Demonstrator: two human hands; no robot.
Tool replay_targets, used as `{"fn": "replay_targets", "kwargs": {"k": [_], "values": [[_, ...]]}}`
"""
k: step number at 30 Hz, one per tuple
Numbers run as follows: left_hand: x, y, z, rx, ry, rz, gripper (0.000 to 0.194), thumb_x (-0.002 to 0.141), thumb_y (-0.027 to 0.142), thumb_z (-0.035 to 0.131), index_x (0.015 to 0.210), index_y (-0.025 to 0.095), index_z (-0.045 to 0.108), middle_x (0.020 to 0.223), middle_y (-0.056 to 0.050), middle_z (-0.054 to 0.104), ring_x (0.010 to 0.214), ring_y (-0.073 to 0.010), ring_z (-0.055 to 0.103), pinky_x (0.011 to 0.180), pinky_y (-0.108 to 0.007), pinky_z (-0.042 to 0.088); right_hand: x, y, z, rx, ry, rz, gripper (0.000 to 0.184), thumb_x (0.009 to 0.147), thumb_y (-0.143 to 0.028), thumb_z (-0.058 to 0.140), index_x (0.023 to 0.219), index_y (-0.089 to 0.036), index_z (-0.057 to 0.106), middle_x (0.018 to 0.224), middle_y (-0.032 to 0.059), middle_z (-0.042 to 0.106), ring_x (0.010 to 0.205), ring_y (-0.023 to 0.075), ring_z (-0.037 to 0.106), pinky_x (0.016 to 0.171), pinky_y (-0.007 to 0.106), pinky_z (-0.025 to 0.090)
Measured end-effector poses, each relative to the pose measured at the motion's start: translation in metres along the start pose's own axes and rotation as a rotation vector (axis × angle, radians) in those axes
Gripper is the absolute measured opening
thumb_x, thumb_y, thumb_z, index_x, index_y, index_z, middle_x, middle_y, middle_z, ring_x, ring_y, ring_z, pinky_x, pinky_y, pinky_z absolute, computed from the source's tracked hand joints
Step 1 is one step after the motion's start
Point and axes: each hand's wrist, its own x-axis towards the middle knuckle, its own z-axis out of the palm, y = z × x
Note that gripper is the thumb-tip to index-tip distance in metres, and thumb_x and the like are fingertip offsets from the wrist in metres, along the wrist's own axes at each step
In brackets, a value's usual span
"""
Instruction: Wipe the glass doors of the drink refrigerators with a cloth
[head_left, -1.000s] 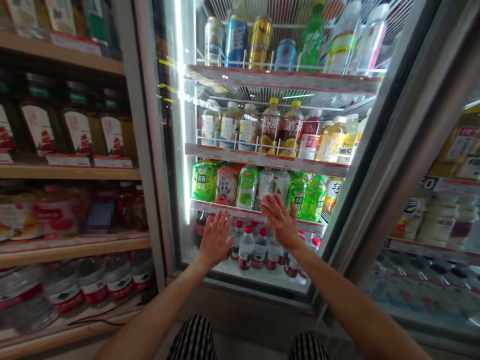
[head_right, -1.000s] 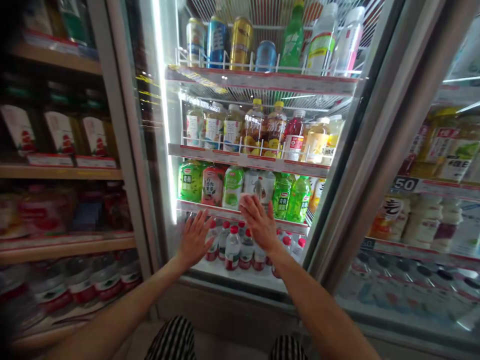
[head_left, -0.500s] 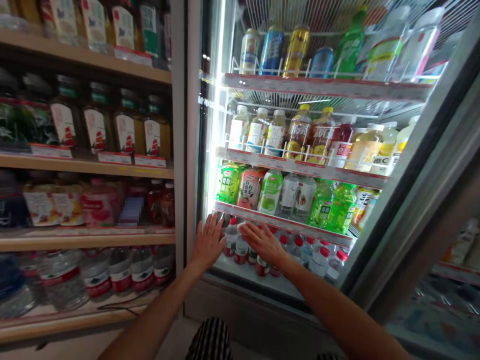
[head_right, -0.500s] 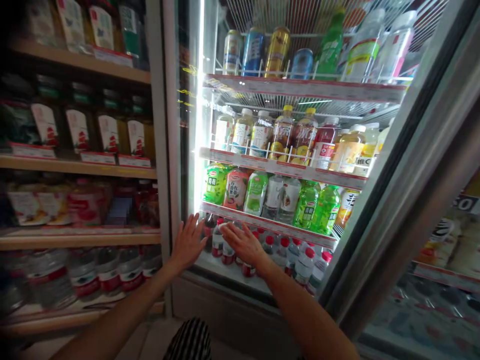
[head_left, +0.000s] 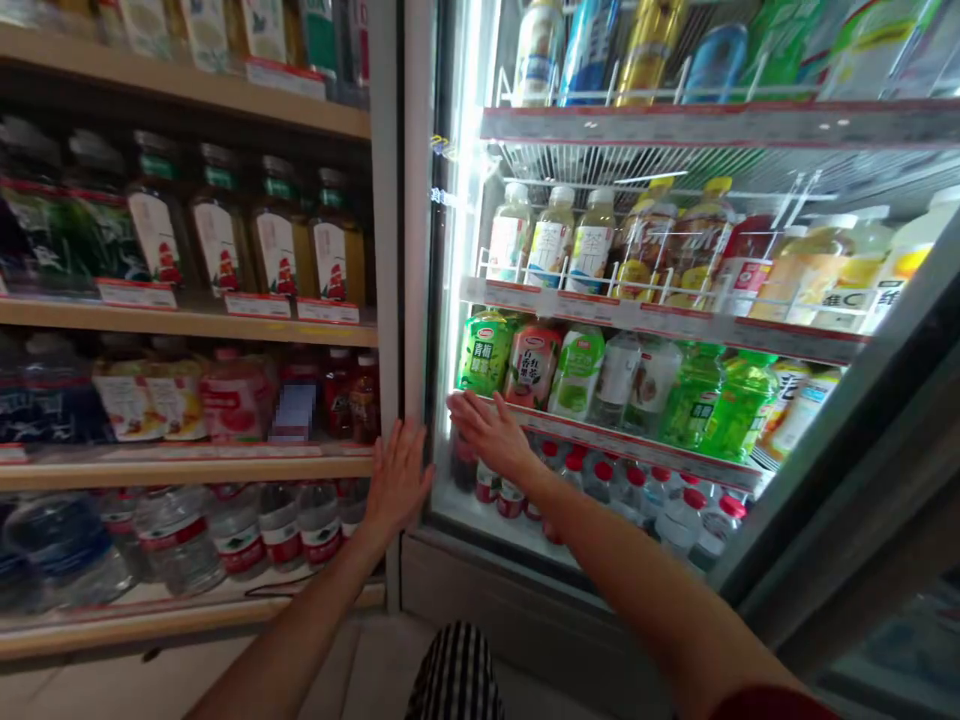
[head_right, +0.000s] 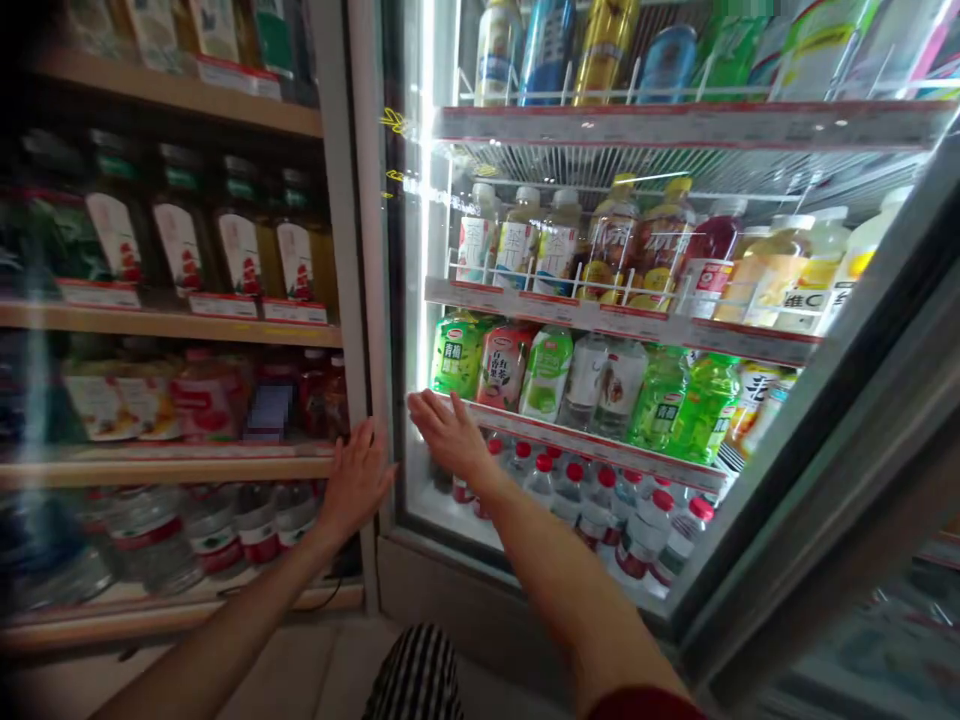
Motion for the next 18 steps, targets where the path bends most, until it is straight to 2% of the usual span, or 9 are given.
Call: {"fn": "replay_targets", "kwargs": {"k": [2,6,10,12,15,18], "values": [[-0.001,-0.004,0.000,-0.004,0.003,-0.002,0.055,0.087,0.033,0.040,0.137,0.013,0.030,0.146,-0.015,0.026,0.137,-0.0274,0.020,0.108,-0.053,0.021,0.008,-0.006,0.005,-0.005,0.002,-0.016,0.042,0.090,-0.017,0.035,0.131,-0.018,0.042,0.147,0.0028,0.031,0.134,0.0229,0.028,0.108,0.052,0.026],[-0.002,-0.011,-0.003,-0.009,0.003,0.034,0.056,0.086,0.031,0.041,0.138,0.016,0.028,0.146,-0.015,0.027,0.136,-0.0273,0.021,0.108,-0.052,0.022,0.007,-0.025,0.019,0.013,-0.065,-0.206,0.040,0.089,-0.016,0.035,0.126,-0.018,0.049,0.141,0.0007,0.041,0.129,0.0175,0.036,0.108,0.041,0.032],[0.002,-0.014,-0.007,-0.030,0.017,0.013,0.056,0.086,0.031,0.042,0.139,0.016,0.028,0.145,-0.015,0.028,0.136,-0.0275,0.022,0.108,-0.052,0.021,0.009,-0.031,0.022,0.041,-0.086,-0.105,0.046,0.086,-0.013,0.037,0.132,-0.015,0.041,0.145,0.0059,0.033,0.133,0.0218,0.030,0.108,0.048,0.029],[0.005,-0.011,-0.007,-0.032,0.017,0.012,0.056,0.086,0.031,0.042,0.138,0.016,0.029,0.145,-0.016,0.029,0.136,-0.0279,0.022,0.108,-0.052,0.022,0.007,-0.028,0.019,0.045,-0.092,-0.095,0.047,0.086,-0.013,0.037,0.133,-0.016,0.040,0.146,0.0051,0.032,0.133,0.0211,0.029,0.109,0.049,0.028],[0.006,-0.003,-0.008,-0.025,0.017,0.041,0.057,0.087,0.032,0.041,0.139,0.016,0.027,0.145,-0.016,0.029,0.136,-0.0281,0.023,0.107,-0.053,0.022,-0.005,-0.017,0.008,0.048,-0.106,-0.166,0.044,0.086,-0.015,0.038,0.129,-0.020,0.045,0.144,0.0016,0.035,0.131,0.0175,0.033,0.110,0.043,0.028],[0.007,0.011,-0.007,-0.028,0.028,0.066,0.057,0.087,0.032,0.041,0.139,0.016,0.025,0.146,-0.016,0.027,0.136,-0.0280,0.022,0.107,-0.053,0.022,-0.028,0.000,-0.009,0.000,-0.054,-0.043,0.044,0.087,-0.016,0.040,0.130,-0.022,0.044,0.146,0.0011,0.032,0.134,0.0203,0.028,0.111,0.048,0.022]]}}
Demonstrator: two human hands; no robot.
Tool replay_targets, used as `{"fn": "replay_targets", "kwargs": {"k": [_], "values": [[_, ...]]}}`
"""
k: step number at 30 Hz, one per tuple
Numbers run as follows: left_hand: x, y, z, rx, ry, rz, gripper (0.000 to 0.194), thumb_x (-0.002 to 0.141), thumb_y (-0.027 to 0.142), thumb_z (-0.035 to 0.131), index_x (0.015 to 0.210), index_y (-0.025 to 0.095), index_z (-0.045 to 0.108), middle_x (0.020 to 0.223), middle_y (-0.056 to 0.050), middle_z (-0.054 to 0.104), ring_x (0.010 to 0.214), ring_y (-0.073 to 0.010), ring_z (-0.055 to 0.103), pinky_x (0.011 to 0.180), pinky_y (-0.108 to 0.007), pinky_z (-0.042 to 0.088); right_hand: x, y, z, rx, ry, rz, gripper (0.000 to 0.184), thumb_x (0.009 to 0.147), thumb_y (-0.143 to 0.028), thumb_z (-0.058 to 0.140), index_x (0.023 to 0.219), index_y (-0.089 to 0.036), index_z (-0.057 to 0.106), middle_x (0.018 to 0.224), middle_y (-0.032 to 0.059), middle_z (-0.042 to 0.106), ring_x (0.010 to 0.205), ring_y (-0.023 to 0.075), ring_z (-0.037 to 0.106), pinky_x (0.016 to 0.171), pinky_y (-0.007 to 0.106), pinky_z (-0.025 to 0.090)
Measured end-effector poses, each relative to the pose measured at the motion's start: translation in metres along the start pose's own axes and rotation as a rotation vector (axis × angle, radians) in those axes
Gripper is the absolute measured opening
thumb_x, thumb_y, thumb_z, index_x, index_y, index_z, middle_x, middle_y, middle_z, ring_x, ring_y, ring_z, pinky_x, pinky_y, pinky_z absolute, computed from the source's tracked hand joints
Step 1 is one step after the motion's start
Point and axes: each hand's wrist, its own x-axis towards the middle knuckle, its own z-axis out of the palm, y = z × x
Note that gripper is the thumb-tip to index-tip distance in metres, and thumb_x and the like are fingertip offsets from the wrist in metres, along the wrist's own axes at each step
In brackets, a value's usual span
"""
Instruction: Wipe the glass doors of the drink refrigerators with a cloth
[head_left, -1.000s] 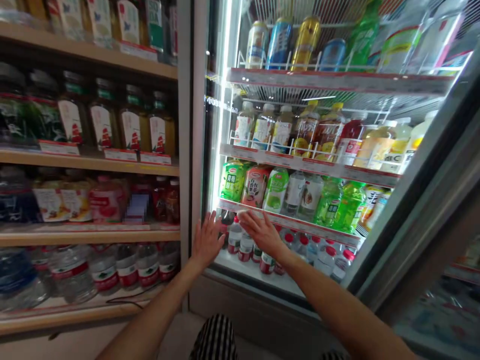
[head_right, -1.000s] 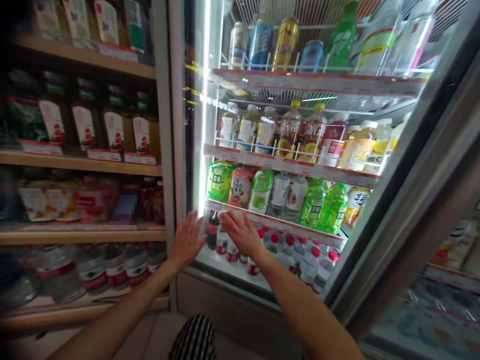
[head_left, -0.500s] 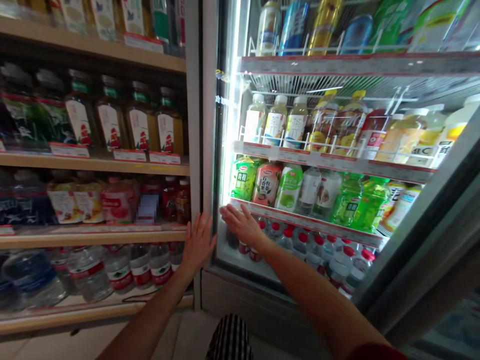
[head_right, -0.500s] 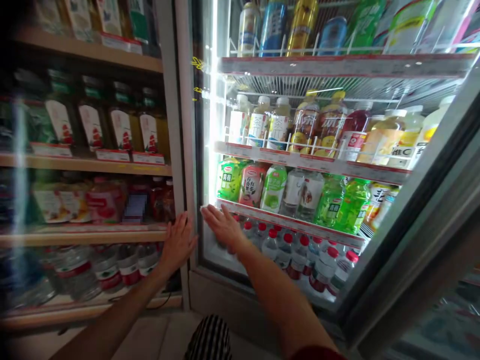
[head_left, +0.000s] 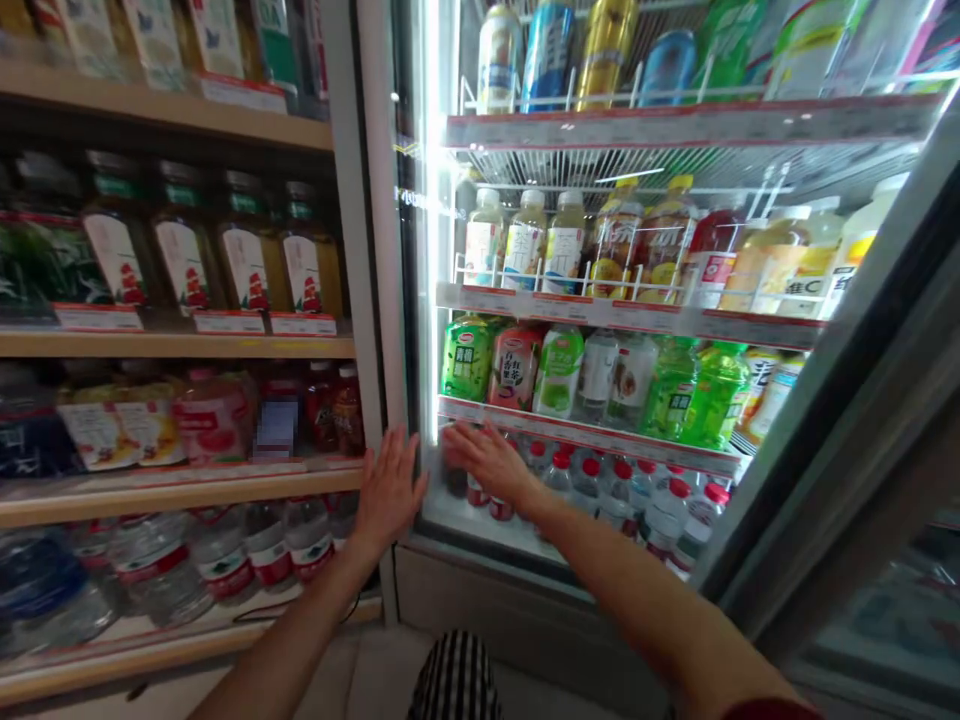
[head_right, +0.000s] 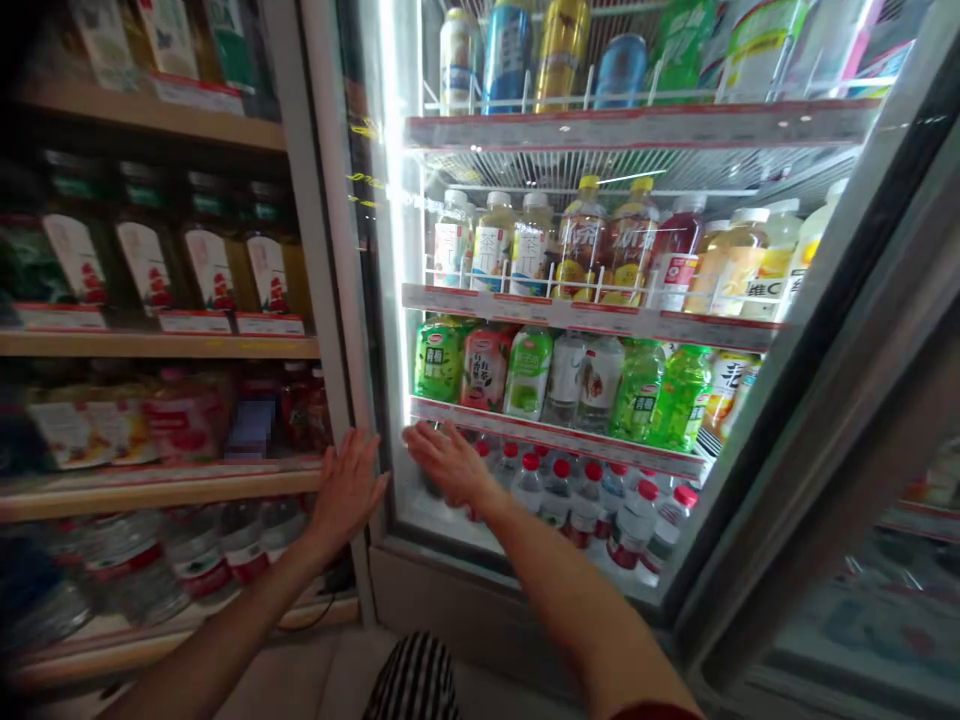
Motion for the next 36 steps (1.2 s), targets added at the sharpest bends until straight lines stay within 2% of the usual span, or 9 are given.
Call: {"fn": "replay_targets", "kwargs": {"k": [3,8,13,18,23,25,29,33,36], "values": [[0.004,0.022,0.001,-0.006,0.001,0.031,0.055,0.086,0.031,0.042,0.138,0.014,0.029,0.145,-0.016,0.028,0.136,-0.0285,0.023,0.107,-0.052,0.024,-0.035,0.015,-0.018,-0.055,0.057,0.138,0.047,0.087,-0.015,0.041,0.133,-0.022,0.040,0.147,0.0014,0.030,0.135,0.0224,0.025,0.112,0.052,0.016],[0.020,0.072,0.000,-0.042,-0.004,0.118,0.052,0.085,0.029,0.044,0.134,0.012,0.035,0.143,-0.017,0.032,0.135,-0.0287,0.025,0.106,-0.051,0.026,-0.099,0.036,-0.043,-0.057,0.035,0.029,0.048,0.084,-0.010,0.043,0.130,-0.023,0.043,0.145,0.0014,0.035,0.135,0.0174,0.026,0.113,0.046,0.016],[0.035,0.122,-0.004,-0.105,0.025,0.191,0.053,0.085,0.031,0.045,0.134,0.012,0.035,0.144,-0.017,0.030,0.136,-0.0282,0.021,0.108,-0.050,0.023,-0.142,0.052,-0.065,-0.129,0.081,0.386,0.053,0.085,-0.014,0.045,0.136,-0.025,0.036,0.144,0.0050,0.036,0.138,0.0206,0.020,0.112,0.053,0.004],[0.046,0.158,-0.008,-0.156,0.058,0.266,0.055,0.085,0.030,0.046,0.136,0.014,0.032,0.143,-0.016,0.033,0.137,-0.0263,0.020,0.109,-0.048,0.021,-0.175,0.057,-0.078,-0.101,0.033,0.311,0.055,0.082,-0.011,0.045,0.135,-0.024,0.037,0.142,0.0049,0.039,0.137,0.0186,0.021,0.112,0.049,0.008],[0.053,0.183,-0.011,-0.189,0.059,0.302,0.055,0.085,0.032,0.046,0.136,0.014,0.032,0.144,-0.016,0.031,0.137,-0.0264,0.020,0.110,-0.048,0.021,-0.189,0.073,-0.090,-0.196,0.171,0.613,0.050,0.085,-0.017,0.047,0.134,-0.027,0.040,0.143,0.0070,0.038,0.138,0.0208,0.020,0.111,0.052,0.006],[0.054,0.190,-0.011,-0.209,0.060,0.310,0.056,0.085,0.031,0.046,0.136,0.015,0.031,0.144,-0.016,0.031,0.137,-0.0256,0.019,0.110,-0.048,0.021,-0.200,0.071,-0.090,-0.213,0.180,0.635,0.048,0.085,-0.017,0.048,0.132,-0.026,0.042,0.142,0.0076,0.039,0.137,0.0207,0.020,0.112,0.051,0.007],[0.055,0.200,-0.009,-0.242,0.056,0.324,0.057,0.085,0.032,0.046,0.138,0.017,0.029,0.145,-0.014,0.030,0.137,-0.0245,0.019,0.111,-0.047,0.019,-0.226,0.070,-0.092,-0.172,0.114,0.525,0.049,0.083,-0.015,0.049,0.130,-0.027,0.045,0.140,0.0060,0.042,0.136,0.0197,0.024,0.112,0.050,0.008],[0.056,0.208,-0.008,-0.249,0.037,0.331,0.058,0.084,0.033,0.046,0.137,0.016,0.031,0.145,-0.013,0.029,0.137,-0.0246,0.019,0.111,-0.046,0.018,-0.241,0.084,-0.100,-0.257,0.261,0.702,0.050,0.084,-0.015,0.047,0.132,-0.027,0.043,0.146,0.0080,0.032,0.136,0.0236,0.025,0.110,0.053,0.014],[0.056,0.213,-0.008,-0.239,0.050,0.351,0.056,0.085,0.031,0.045,0.137,0.016,0.032,0.145,-0.013,0.030,0.137,-0.0244,0.019,0.111,-0.046,0.018,-0.257,0.080,-0.099,-0.325,0.329,0.804,0.054,0.085,-0.014,0.046,0.136,-0.028,0.035,0.148,0.0090,0.025,0.135,0.0256,0.026,0.108,0.053,0.019]]}}
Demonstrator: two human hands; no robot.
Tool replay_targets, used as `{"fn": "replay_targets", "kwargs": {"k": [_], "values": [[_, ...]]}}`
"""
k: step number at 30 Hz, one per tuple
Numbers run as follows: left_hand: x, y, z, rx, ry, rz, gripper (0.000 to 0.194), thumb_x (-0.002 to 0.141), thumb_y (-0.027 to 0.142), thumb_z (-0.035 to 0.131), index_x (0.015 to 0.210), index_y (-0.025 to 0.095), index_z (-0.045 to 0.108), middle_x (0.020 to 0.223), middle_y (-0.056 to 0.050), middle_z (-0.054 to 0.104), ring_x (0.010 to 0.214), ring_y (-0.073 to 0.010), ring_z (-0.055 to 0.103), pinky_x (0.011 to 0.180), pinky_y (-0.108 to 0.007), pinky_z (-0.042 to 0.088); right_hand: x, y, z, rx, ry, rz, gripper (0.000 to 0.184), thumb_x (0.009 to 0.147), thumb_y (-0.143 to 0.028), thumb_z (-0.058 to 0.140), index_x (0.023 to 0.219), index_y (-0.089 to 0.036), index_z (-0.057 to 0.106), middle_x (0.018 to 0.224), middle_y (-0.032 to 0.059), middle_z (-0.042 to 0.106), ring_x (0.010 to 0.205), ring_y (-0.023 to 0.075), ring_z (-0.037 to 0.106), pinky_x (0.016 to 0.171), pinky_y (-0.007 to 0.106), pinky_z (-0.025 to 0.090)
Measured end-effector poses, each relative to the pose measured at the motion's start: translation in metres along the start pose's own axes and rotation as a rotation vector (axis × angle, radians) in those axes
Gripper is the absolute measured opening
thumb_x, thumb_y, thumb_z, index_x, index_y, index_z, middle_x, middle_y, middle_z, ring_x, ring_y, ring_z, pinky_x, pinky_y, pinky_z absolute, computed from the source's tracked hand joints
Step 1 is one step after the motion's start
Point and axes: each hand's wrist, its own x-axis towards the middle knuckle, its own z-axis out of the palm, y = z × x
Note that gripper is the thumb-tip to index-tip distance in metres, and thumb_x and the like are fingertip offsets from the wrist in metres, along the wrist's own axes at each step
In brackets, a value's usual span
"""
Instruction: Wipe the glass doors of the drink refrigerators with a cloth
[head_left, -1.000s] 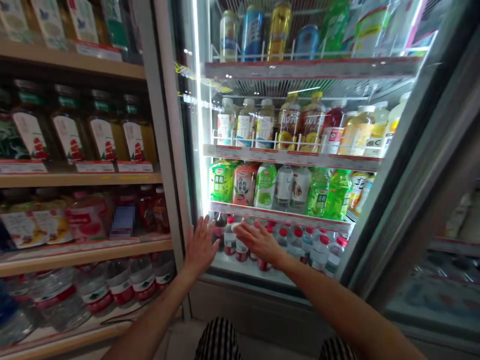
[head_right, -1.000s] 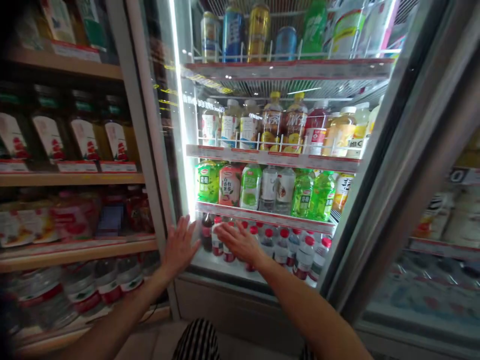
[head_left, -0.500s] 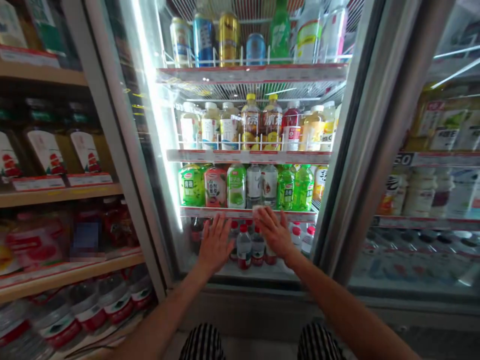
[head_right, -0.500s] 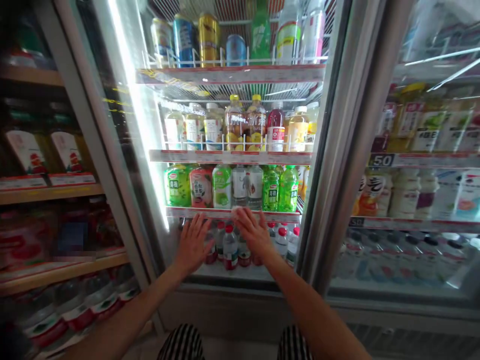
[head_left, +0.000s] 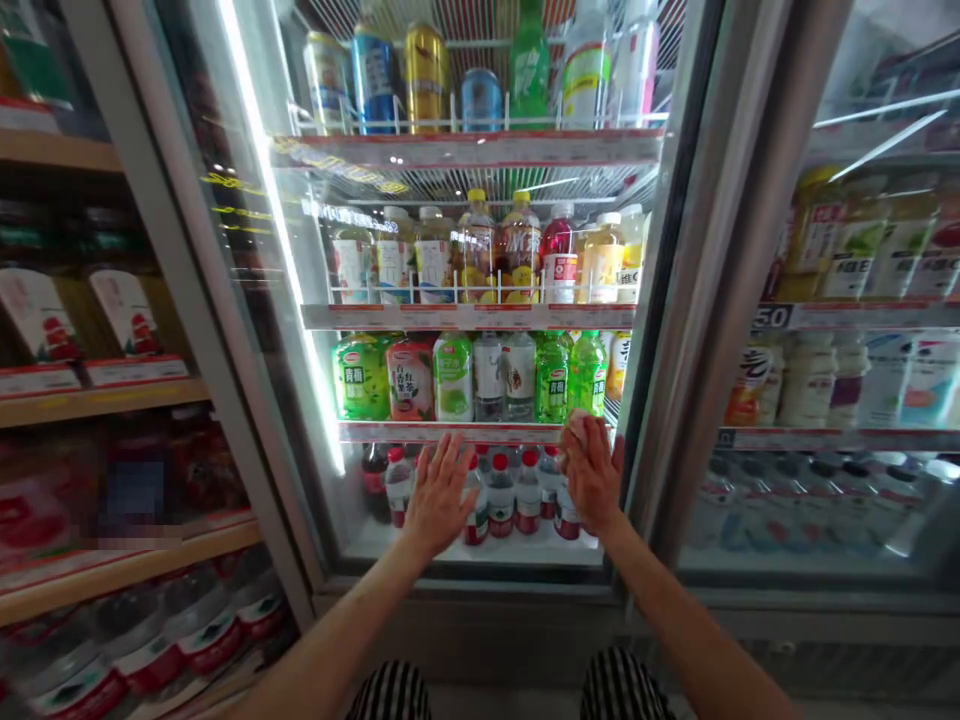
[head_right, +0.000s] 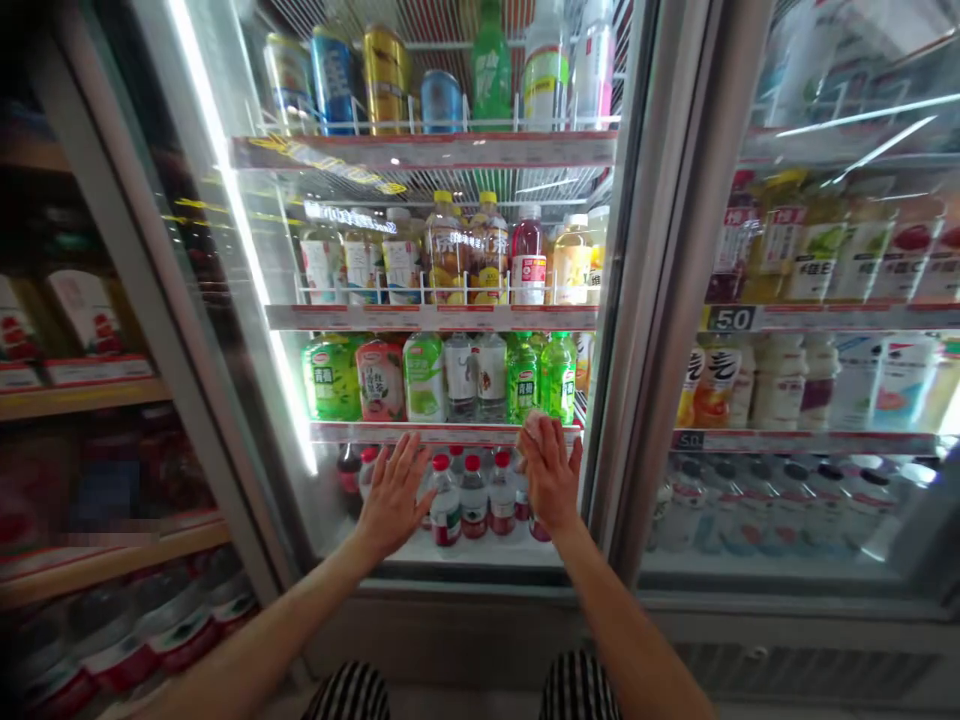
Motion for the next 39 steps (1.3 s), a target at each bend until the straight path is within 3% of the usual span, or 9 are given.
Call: {"fn": "replay_targets", "kwargs": {"k": [4,10,15,18,22,28,30,35,39], "values": [[0.003,0.001,0.002,-0.010,0.011,0.018,0.053,0.085,0.032,0.045,0.135,0.016,0.034,0.143,-0.014,0.033,0.137,-0.0245,0.019,0.111,-0.045,0.019,-0.014,0.015,-0.004,0.000,-0.045,-0.018,0.058,0.085,-0.014,0.047,0.138,-0.030,0.031,0.146,0.0095,0.029,0.132,0.0275,0.032,0.106,0.056,0.024],[0.017,-0.008,-0.001,0.005,0.055,-0.032,0.057,0.085,0.030,0.046,0.138,0.015,0.028,0.145,-0.016,0.029,0.138,-0.0255,0.016,0.110,-0.047,0.020,0.030,0.037,-0.004,0.045,0.184,0.184,0.062,0.085,-0.014,0.044,0.141,-0.030,0.023,0.152,0.0062,0.012,0.134,0.0307,0.027,0.098,0.055,0.039],[0.022,-0.019,-0.007,0.011,0.079,-0.040,0.063,0.085,0.029,0.047,0.141,0.017,0.020,0.147,-0.014,0.026,0.138,-0.0248,0.016,0.111,-0.046,0.019,0.020,0.032,-0.008,0.014,0.110,0.134,0.060,0.085,-0.014,0.043,0.140,-0.032,0.026,0.150,0.0054,0.018,0.132,0.0309,0.031,0.099,0.059,0.035],[0.025,-0.023,-0.008,0.014,0.094,-0.046,0.063,0.085,0.029,0.047,0.141,0.017,0.021,0.147,-0.015,0.025,0.138,-0.0257,0.016,0.111,-0.047,0.019,0.049,0.035,-0.007,0.091,0.192,0.243,0.053,0.087,-0.017,0.039,0.139,-0.026,0.031,0.150,0.0085,0.018,0.131,0.0280,0.033,0.098,0.049,0.041],[0.034,-0.026,-0.010,-0.013,0.147,-0.038,0.065,0.083,0.030,0.050,0.140,0.017,0.022,0.148,-0.014,0.023,0.137,-0.0266,0.018,0.111,-0.048,0.018,0.091,0.039,-0.003,0.108,0.297,0.366,0.048,0.088,-0.021,0.036,0.136,-0.019,0.037,0.150,0.0101,0.016,0.135,0.0258,0.024,0.103,0.047,0.035],[0.048,-0.034,-0.015,-0.025,0.192,-0.022,0.065,0.082,0.029,0.051,0.140,0.018,0.023,0.147,-0.014,0.025,0.137,-0.0261,0.019,0.111,-0.048,0.019,0.041,0.029,-0.004,0.114,0.189,0.312,0.048,0.086,-0.020,0.041,0.133,-0.026,0.041,0.148,0.0077,0.024,0.131,0.0273,0.032,0.099,0.051,0.038],[0.055,-0.034,-0.015,-0.031,0.207,-0.017,0.064,0.083,0.028,0.050,0.140,0.017,0.023,0.147,-0.014,0.025,0.137,-0.0262,0.018,0.110,-0.048,0.020,0.051,0.034,-0.005,0.116,0.187,0.285,0.048,0.086,-0.020,0.040,0.134,-0.026,0.039,0.148,0.0076,0.022,0.132,0.0273,0.030,0.099,0.050,0.038],[0.079,-0.025,-0.016,-0.053,0.248,-0.007,0.065,0.083,0.030,0.050,0.140,0.017,0.022,0.147,-0.015,0.024,0.138,-0.0265,0.017,0.110,-0.048,0.017,0.117,0.044,-0.008,0.100,0.288,0.309,0.049,0.088,-0.018,0.035,0.136,-0.021,0.037,0.150,0.0093,0.018,0.135,0.0260,0.024,0.103,0.045,0.035],[0.095,-0.026,-0.022,-0.063,0.251,-0.013,0.066,0.083,0.030,0.051,0.141,0.019,0.021,0.148,-0.014,0.022,0.138,-0.0268,0.017,0.110,-0.049,0.017,0.100,0.037,-0.009,0.086,0.256,0.260,0.054,0.087,-0.016,0.039,0.139,-0.028,0.030,0.150,0.0063,0.017,0.134,0.0255,0.027,0.102,0.047,0.037]]}}
